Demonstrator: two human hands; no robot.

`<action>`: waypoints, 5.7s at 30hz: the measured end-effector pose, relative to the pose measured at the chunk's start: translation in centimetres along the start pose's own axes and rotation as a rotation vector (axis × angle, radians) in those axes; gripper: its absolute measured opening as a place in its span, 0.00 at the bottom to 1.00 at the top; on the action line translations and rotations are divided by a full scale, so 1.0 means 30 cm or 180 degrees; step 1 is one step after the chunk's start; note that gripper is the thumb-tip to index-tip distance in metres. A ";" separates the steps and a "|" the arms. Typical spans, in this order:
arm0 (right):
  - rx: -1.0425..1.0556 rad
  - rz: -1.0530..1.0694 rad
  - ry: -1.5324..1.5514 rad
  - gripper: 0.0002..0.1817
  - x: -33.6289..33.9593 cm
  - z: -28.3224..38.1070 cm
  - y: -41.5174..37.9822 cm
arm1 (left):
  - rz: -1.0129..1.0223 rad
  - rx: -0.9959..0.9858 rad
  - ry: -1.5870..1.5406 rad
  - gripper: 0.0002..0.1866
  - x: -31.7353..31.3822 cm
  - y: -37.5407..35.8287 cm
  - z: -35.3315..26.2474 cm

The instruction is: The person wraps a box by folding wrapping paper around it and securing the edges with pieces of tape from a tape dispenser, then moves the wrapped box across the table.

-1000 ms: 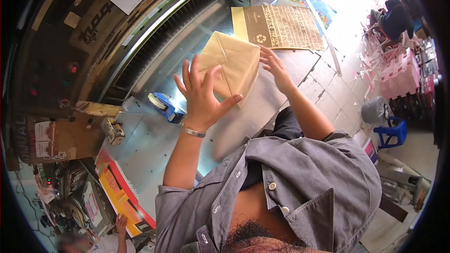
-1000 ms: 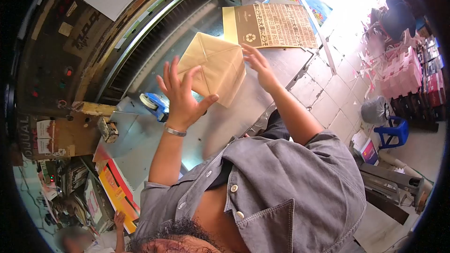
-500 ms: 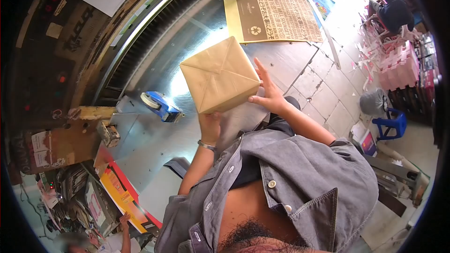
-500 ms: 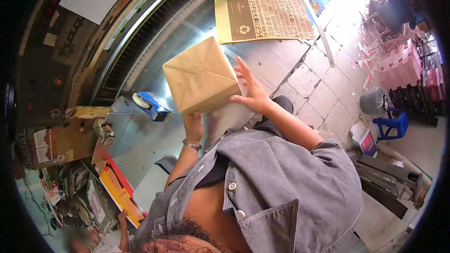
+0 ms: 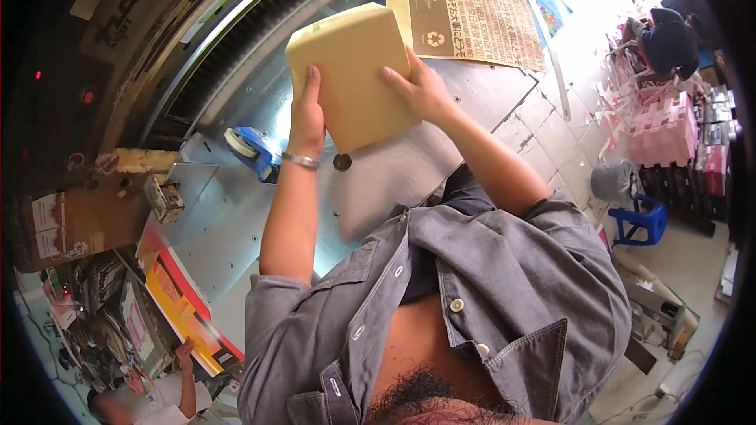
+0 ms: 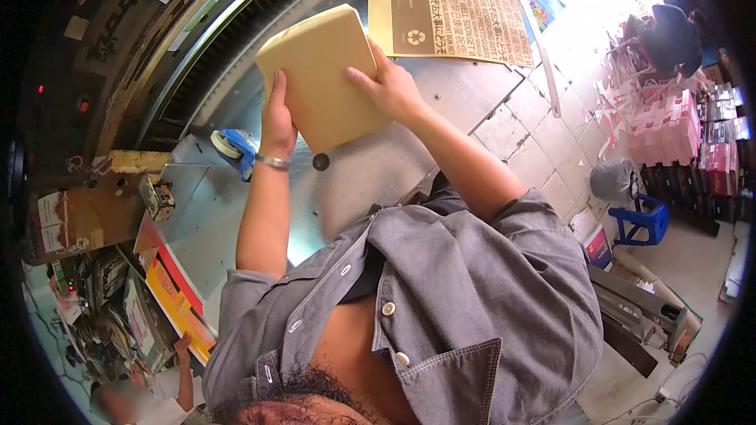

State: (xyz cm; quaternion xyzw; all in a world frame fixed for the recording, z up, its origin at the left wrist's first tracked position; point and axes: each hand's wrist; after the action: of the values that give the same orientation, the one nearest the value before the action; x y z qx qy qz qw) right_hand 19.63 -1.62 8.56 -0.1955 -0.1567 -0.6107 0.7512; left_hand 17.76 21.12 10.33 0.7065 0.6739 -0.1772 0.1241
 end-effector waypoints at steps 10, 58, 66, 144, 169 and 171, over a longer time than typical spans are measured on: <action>0.0074 0.0723 0.0503 0.40 -0.006 -0.019 0.298 | 0.0300 0.0249 -0.0672 0.41 0.147 0.180 0.033; 0.1101 0.0188 0.0541 0.28 -0.067 -0.408 -0.149 | -0.1401 -0.0080 0.5606 0.44 -0.212 -0.858 0.699; 0.1435 0.0532 0.1178 0.22 -0.102 -0.458 -0.089 | -0.2486 0.0252 0.4451 0.44 -0.133 -1.355 0.769; -0.2646 0.1441 -0.1681 0.26 0.098 -0.750 -1.219 | -0.0425 0.3633 0.2123 0.38 0.850 -0.962 1.086; -0.2083 0.2443 -0.2920 0.21 0.589 -0.996 -0.919 | -0.2050 0.3821 0.1180 0.37 0.421 -1.815 1.239; -0.1972 0.2575 -0.3003 0.21 0.652 -1.070 -0.853 | -0.2330 0.3870 0.1086 0.37 0.288 -1.892 1.269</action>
State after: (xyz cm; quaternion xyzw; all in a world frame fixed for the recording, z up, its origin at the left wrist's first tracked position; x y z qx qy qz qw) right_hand -1.52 -38.50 -7.62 -0.6886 -0.1998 -0.1491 0.6809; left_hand -41.70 16.64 -24.17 0.3978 0.6594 -0.4377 -0.4641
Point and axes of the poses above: each hand's wrist, its own y-axis towards the middle knuckle, its own x-axis out of the back of the hand, z = x × y, and after that the axes turned 5 degrees about -y, right-handed
